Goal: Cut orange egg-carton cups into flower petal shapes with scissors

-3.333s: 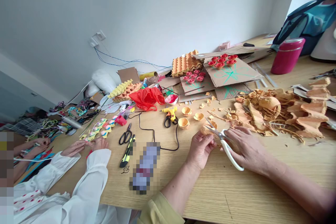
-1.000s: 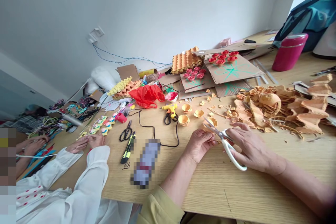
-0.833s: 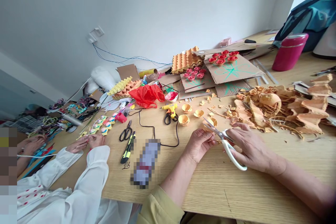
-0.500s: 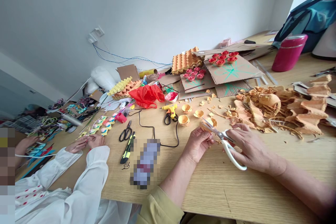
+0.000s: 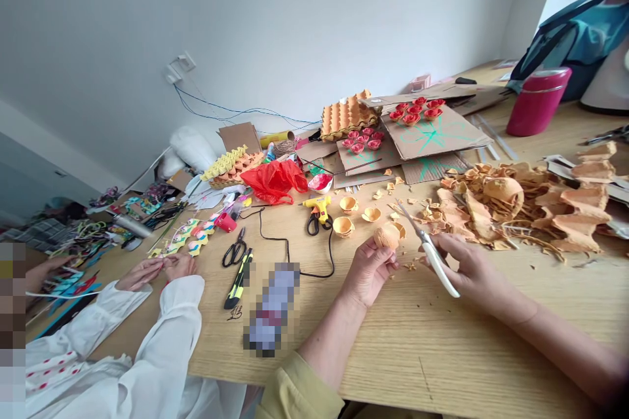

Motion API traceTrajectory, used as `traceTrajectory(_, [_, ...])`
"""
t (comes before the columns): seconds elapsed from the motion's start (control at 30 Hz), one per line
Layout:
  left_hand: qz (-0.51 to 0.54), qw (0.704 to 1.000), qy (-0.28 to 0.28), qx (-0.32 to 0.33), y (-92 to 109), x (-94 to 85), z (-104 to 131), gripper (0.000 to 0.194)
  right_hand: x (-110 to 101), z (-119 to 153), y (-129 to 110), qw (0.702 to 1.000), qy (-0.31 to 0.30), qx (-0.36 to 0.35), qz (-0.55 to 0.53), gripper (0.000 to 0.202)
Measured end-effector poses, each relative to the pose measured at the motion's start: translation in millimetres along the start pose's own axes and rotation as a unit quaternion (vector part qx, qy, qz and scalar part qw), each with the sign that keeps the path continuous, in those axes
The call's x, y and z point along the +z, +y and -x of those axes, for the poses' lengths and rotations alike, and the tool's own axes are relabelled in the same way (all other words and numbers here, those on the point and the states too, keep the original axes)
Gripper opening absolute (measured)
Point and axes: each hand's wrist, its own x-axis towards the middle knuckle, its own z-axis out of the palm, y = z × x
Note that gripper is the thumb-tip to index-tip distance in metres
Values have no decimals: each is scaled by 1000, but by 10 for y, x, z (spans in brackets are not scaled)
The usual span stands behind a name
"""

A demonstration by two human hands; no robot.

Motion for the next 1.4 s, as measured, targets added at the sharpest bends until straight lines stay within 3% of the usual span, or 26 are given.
traceTrajectory(0.1, [-17, 1000, -6, -1, -30, 13, 6, 36, 1, -15, 0, 988, -1, 78, -135, 20])
traceTrajectory(0.23, [-50, 998, -22, -13, -59, 34, 18, 38, 0, -60, -73, 939, -3, 156, -308, 29])
traceTrajectory(0.33, [-74, 996, -38, -31, -67, 58, 30, 36, 2, -92, -123, 906, 20, 215, -364, 35])
traceTrajectory(0.47, [-77, 995, -36, -48, -81, 84, 37, 37, 18, -102, -133, 886, 21, 246, -393, 37])
traceTrajectory(0.63, [-3, 996, -45, -73, -112, 67, 28, 35, -4, -104, -205, 897, 9, 238, -373, 43])
traceTrajectory(0.77, [60, 997, -18, -45, -76, 26, 18, 27, -57, -112, -281, 912, -30, 213, -351, 44])
traceTrajectory(0.9, [81, 996, 24, 2, 21, 4, 10, 35, -35, -85, -291, 871, -143, 206, -423, 49])
traceTrajectory(1.03, [103, 994, 12, 23, 65, 2, 8, 38, 47, -45, -265, 847, -200, 214, -443, 54])
traceTrajectory(1.2, [69, 997, 13, -9, 25, -1, 16, 39, 43, -56, -240, 863, -184, 207, -423, 54])
traceTrajectory(1.4, [55, 997, 62, 1, 1, -7, 4, 34, -62, -58, -257, 894, -179, 190, -365, 42])
